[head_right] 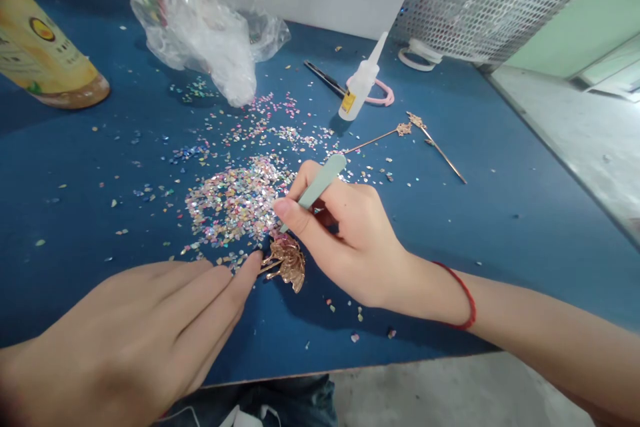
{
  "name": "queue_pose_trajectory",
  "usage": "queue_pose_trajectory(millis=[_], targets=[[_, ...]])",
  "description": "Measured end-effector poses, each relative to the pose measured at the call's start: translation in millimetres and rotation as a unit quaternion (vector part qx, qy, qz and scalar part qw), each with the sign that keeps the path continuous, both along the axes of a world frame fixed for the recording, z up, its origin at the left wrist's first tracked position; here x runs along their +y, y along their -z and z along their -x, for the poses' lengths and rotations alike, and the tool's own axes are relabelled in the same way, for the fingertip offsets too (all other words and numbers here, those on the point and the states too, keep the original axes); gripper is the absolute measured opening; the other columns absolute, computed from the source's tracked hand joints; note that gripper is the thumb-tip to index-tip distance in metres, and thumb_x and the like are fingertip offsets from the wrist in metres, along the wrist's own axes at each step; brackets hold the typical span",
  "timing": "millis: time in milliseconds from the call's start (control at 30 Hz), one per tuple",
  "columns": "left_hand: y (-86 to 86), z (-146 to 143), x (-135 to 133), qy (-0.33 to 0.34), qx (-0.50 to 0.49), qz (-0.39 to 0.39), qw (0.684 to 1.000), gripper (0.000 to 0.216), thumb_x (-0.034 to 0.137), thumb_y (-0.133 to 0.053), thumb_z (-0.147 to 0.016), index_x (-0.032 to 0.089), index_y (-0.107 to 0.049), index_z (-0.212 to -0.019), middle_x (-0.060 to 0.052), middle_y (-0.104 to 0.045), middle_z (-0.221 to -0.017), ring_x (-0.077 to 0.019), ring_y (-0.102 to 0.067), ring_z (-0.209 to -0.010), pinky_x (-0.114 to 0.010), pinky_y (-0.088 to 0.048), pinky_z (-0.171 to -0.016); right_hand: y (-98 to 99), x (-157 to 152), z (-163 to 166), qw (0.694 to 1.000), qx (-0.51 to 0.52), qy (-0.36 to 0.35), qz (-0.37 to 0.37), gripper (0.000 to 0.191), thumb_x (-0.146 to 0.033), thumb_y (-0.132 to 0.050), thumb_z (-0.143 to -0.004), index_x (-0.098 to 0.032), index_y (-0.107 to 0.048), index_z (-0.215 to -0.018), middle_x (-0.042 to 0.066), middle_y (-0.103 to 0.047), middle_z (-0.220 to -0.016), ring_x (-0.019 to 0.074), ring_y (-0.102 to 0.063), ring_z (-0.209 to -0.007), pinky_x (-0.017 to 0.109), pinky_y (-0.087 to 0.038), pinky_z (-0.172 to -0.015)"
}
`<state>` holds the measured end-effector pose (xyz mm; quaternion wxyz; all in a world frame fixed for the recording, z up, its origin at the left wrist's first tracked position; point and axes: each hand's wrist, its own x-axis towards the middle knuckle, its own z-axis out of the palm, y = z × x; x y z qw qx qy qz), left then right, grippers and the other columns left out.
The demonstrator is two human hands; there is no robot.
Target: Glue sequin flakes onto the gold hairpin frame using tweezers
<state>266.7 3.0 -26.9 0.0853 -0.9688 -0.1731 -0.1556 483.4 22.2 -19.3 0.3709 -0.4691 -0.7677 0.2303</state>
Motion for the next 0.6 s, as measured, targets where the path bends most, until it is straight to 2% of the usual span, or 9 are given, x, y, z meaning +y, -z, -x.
queue_pose_trajectory(millis=[167, 267, 333, 400, 467, 533, 600], targets=[[0.6, -0.3, 0.8, 0.006, 0.0, -0.008, 1.0, 0.035, 0.004, -0.042, -0.084, -0.003, -0.062, -0.112, -0.01, -0.068, -0.07, -0.0223, -0.065, -0.055, -0.032, -0.047, -0.038, 1.7, -1.7, 0.0, 0.998, 0.048, 0.008, 0.04, 0.027, -0.034, -0.06, -0.095, -0.019, -0.055, -0.073, -0.005, -0.049, -0.062, 0.0052, -0.041, -0.047, 0.023, -0.032, -0.042], [-0.1, -0.1, 0.2, -0.001, 0.009, -0.012, 1.0, 0.036, 0.004, -0.044, -0.083, -0.003, -0.061, -0.114, -0.01, -0.069, -0.071, -0.0229, -0.066, -0.058, -0.032, -0.047, -0.039, 4.8, -0.2, -2.8, 0.986, 0.133, 0.028, 0.095, 0.026, -0.037, -0.059, -0.095, -0.02, -0.057, -0.076, -0.005, -0.047, -0.059, 0.0069, -0.041, -0.046, 0.024, -0.028, -0.039], [-3.7, 0.6, -1.5, 0.004, 0.022, -0.015, 1.0, 0.038, 0.004, -0.045, -0.082, -0.004, -0.059, -0.116, -0.01, -0.07, -0.072, -0.023, -0.066, -0.06, -0.033, -0.049, -0.041, 6.4, 4.6, -7.2, 0.971, 0.207, 0.027, 0.113, 0.03, -0.039, -0.056, -0.097, -0.02, -0.056, -0.074, -0.003, -0.05, -0.061, 0.0091, -0.047, -0.053, 0.025, -0.033, -0.043], [-9.7, 2.1, -3.9, 0.008, 0.035, -0.015, 0.999, 0.042, 0.004, -0.044, -0.081, -0.005, -0.056, -0.12, -0.009, -0.07, -0.074, -0.0218, -0.065, -0.06, -0.033, -0.049, -0.043, 5.9, 11.5, -13.0, 0.964, 0.249, 0.008, 0.097, 0.033, -0.036, -0.054, -0.098, -0.02, -0.054, -0.069, -0.001, -0.054, -0.068, 0.0113, -0.054, -0.065, 0.027, -0.043, -0.057], [-15.1, 4.4, -6.0, 0.0, 0.027, -0.019, 0.999, 0.045, 0.004, -0.043, -0.08, -0.004, -0.053, -0.124, -0.008, -0.071, -0.076, -0.0203, -0.064, -0.061, -0.033, -0.049, -0.045, 2.0, 17.6, -18.8, 0.962, 0.256, -0.021, 0.086, 0.033, -0.033, -0.054, -0.099, -0.019, -0.056, -0.069, -0.001, -0.054, -0.07, 0.0111, -0.054, -0.07, 0.028, -0.045, -0.068], [-15.0, 7.2, -6.3, -0.013, 0.003, -0.025, 1.0, 0.05, 0.003, -0.043, -0.08, -0.004, -0.051, -0.128, -0.008, -0.071, -0.078, -0.0206, -0.063, -0.066, -0.034, -0.05, -0.05, -5.3, 19.8, -22.9, 0.965, 0.237, -0.041, 0.108, 0.031, -0.032, -0.053, -0.099, -0.019, -0.062, -0.073, -0.002, -0.056, -0.07, 0.0092, -0.052, -0.066, 0.027, -0.044, -0.066], [-6.1, 11.0, -4.7, -0.021, -0.026, -0.014, 0.999, 0.056, 0.004, -0.047, -0.078, -0.004, -0.048, -0.134, -0.01, -0.071, -0.082, -0.0228, -0.064, -0.074, -0.036, -0.053, -0.06, -14.1, 17.3, -24.4, 0.967, 0.199, -0.06, 0.149, 0.028, -0.03, -0.055, -0.097, -0.018, -0.067, -0.075, -0.001, -0.062, -0.072, 0.0081, -0.053, -0.064, 0.024, -0.043, -0.06]])
